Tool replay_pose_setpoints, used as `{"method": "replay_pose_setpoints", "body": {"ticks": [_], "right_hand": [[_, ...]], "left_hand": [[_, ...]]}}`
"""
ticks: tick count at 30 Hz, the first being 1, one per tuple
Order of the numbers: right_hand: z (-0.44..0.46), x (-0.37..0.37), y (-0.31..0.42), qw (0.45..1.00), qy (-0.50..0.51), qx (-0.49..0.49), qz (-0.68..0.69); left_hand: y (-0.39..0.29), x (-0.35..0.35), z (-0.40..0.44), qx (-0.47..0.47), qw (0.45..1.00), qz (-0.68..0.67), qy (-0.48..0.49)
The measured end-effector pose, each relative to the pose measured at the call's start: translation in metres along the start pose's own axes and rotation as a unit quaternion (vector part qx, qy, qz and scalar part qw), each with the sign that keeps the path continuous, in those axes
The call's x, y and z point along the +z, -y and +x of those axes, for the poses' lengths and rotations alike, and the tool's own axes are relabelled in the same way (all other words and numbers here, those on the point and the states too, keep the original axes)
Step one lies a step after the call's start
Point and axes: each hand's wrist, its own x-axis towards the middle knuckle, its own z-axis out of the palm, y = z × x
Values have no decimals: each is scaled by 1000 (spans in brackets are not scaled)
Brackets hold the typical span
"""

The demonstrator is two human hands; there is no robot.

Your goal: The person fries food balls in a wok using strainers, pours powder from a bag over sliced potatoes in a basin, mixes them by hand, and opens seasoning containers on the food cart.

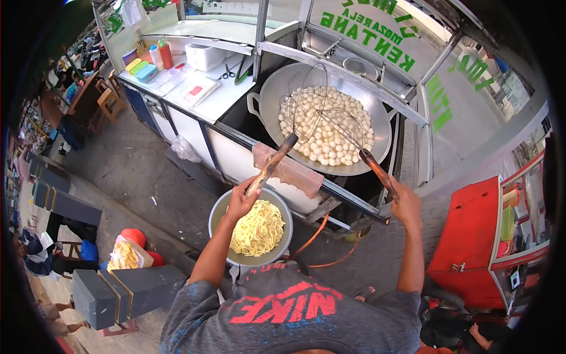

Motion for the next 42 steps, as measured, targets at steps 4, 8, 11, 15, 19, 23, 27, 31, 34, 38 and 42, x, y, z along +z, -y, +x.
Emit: {"method": "replay_pose_setpoints", "body": {"ticks": [4, 8, 11, 15, 19, 23, 27, 31, 34, 38, 42], "right_hand": [[0, -6, 4, 999, -7, 19, 34], [1, -10, 6, 1000, 30, 1, 3], [-2, -2, -5, 999, -8, 13, 39], [2, -16, 4, 999, 32, 17, 8], [-4, -14, -4, 1000, 0, 4, 8], [-6, -26, 3, 998, 51, 9, -24], [-9, -18, -9, 998, -47, -20, 39], [-6, -21, -10, 997, -55, -7, 49], [-7, -22, -11, 1000, -23, -7, 18], [-8, -23, -7, 999, -8, 9, 34], [-7, -16, -14, 999, -33, -19, 35]], "left_hand": [[-5, -5, -1, -31, 999, -10, 8], [-13, -3, 6, -23, 1000, 5, 14], [-5, -4, 7, -10, 1000, -5, 14], [-15, -3, 5, -45, 999, -15, 21], [-25, -4, 4, -59, 997, -23, 40], [-6, 3, 7, 24, 1000, 0, 9], [-17, -3, 5, -17, 1000, -5, 18], [-20, -4, 5, -10, 1000, -7, 22], [-24, -1, 6, -25, 999, -21, 27], [-22, -1, 5, -38, 998, -38, 23], [-24, 0, 2, -33, 999, -25, 32]]}}
